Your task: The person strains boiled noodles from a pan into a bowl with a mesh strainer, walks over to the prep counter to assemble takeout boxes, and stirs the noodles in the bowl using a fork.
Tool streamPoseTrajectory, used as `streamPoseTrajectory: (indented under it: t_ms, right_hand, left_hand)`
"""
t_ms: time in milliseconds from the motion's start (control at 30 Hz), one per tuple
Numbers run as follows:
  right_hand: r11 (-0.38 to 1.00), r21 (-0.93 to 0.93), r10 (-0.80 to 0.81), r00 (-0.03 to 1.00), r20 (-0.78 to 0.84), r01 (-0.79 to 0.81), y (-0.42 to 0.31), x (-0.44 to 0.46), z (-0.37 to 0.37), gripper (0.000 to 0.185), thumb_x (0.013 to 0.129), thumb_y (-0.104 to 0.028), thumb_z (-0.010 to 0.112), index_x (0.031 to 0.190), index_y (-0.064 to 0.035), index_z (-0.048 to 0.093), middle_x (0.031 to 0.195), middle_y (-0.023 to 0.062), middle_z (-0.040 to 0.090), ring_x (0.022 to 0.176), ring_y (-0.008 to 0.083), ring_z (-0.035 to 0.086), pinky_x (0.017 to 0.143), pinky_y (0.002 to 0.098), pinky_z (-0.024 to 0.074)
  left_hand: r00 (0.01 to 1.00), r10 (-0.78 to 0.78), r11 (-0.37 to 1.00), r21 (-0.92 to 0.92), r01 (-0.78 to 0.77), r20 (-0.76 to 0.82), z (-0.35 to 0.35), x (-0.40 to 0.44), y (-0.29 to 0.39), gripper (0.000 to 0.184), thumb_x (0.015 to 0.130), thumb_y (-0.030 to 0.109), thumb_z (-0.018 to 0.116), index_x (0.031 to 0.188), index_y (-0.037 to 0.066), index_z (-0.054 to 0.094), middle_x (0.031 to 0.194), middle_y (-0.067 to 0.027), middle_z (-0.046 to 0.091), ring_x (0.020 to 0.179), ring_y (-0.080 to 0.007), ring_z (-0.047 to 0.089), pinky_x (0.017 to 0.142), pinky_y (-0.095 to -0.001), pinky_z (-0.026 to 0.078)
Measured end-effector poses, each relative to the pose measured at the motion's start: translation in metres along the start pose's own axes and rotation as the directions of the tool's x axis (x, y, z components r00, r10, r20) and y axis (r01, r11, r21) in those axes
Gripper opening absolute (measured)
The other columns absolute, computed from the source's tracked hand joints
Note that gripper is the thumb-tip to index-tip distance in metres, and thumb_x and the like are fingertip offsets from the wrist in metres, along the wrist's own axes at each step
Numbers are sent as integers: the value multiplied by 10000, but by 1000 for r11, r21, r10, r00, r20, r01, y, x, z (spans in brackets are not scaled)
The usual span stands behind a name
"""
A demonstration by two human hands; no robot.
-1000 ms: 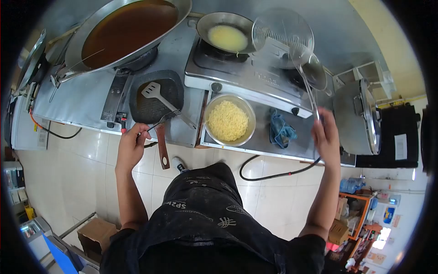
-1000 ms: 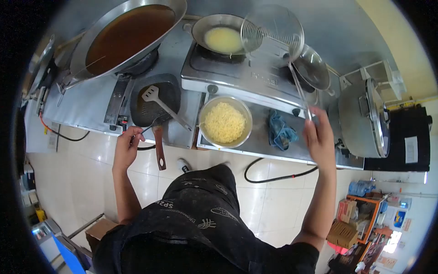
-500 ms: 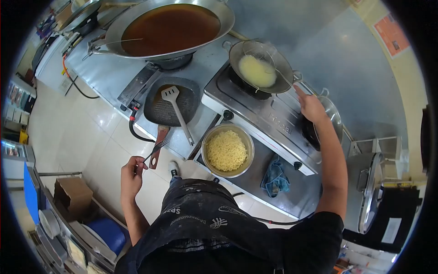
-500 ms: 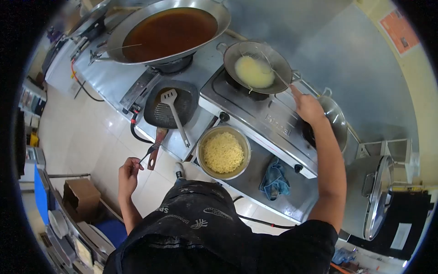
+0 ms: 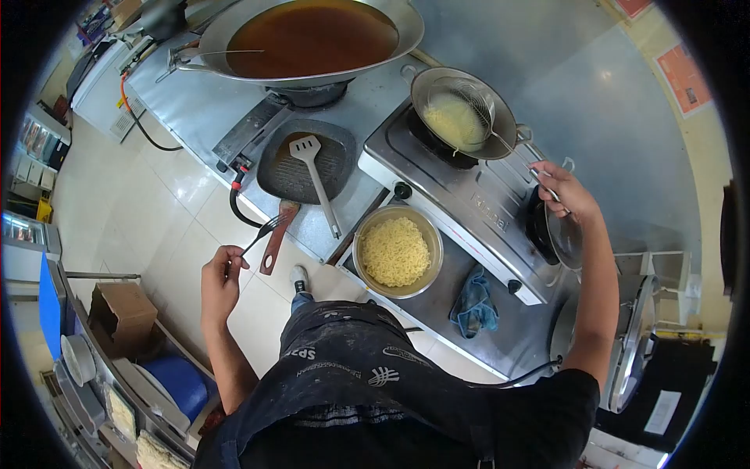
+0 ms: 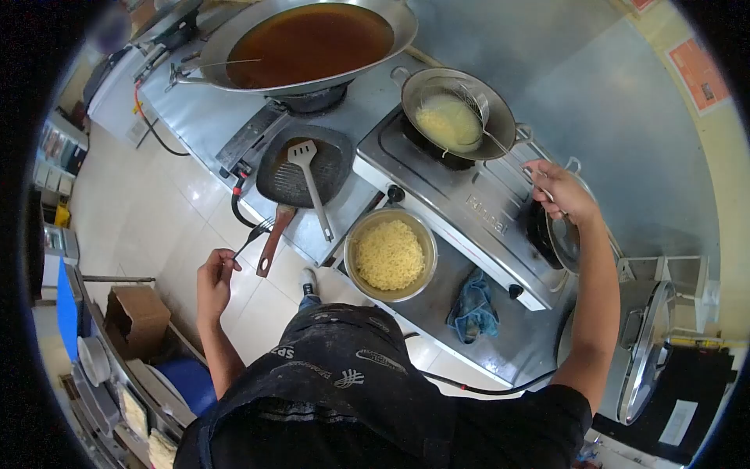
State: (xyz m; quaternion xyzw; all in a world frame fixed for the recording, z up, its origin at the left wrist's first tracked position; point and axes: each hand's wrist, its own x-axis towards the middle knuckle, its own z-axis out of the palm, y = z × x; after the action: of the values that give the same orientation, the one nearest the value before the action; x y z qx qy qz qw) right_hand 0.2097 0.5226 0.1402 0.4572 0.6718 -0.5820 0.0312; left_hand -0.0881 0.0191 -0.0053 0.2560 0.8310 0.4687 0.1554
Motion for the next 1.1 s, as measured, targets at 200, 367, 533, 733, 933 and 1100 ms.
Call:
streamPoseTrajectory:
  t_ms: [200, 367, 533, 733, 933, 1100]
  right_hand:
    - [864, -490, -53, 949, -310, -112, -13, 55, 11, 309, 890, -262, 497, 1068, -13, 541, 681, 72, 550, 408, 140, 468, 335, 278, 355]
    - [675, -734, -246, 918, -311, -68, -34, 71, 31, 202, 883, -156, 464, 917, 13, 570, 734, 218, 616, 516, 299, 577, 519, 407, 451]
    - [351, -905, -704, 705, -85, 242, -12, 89, 4, 134, 820, -118, 523, 890, -17, 576, 771, 218, 625, 792, 406, 611, 691, 489, 490]
    - [191, -966, -564, 787, -251, -171, -30, 50, 18, 412, 775, -29, 524, 1179, -101, 493, 867, 220, 624, 863, 406, 609, 736, 496, 492]
    - [101, -980, -536, 820, -201, -174, 0, 67, 13, 482, 744, 12, 524, 1208, -99, 459, 873, 240, 623, 868, 408, 611, 746, 498, 495]
    - [225, -974, -546, 831, -106, 23, 8, 71, 21, 397, 751, 31, 509, 1136, -69, 495, 843, 269, 613, 855, 428, 600, 758, 512, 478]
  left_hand:
    - [1000, 7, 1000, -29, -7, -20, -8, 4, -15, 62, 892, -9, 511, 917, -14, 568, 692, -53, 600, 654, -107, 517, 611, -241, 402]
    - [998, -14, 1000, 10, 14, -64, -20, 0, -4, 63, 893, -8, 509, 920, -9, 566, 691, -45, 594, 639, -103, 493, 603, -241, 395]
    - [995, -41, 999, -8, 40, -94, -29, -9, -25, 62, 892, -5, 512, 920, 0, 567, 692, -37, 593, 639, -100, 486, 603, -242, 391]
    - [983, -98, 992, 64, 109, -152, -39, -18, -31, 69, 896, -2, 501, 917, -9, 566, 674, -40, 587, 640, -98, 488, 605, -241, 392]
    - [983, -97, 994, 32, 103, -154, -33, -7, -34, 67, 905, 14, 503, 910, -4, 567, 675, -38, 586, 635, -97, 484, 593, -247, 384]
    - [988, -83, 995, 49, 90, -128, -34, 1, -24, 66, 903, 11, 506, 916, -6, 569, 675, -36, 580, 630, -94, 478, 585, -239, 377]
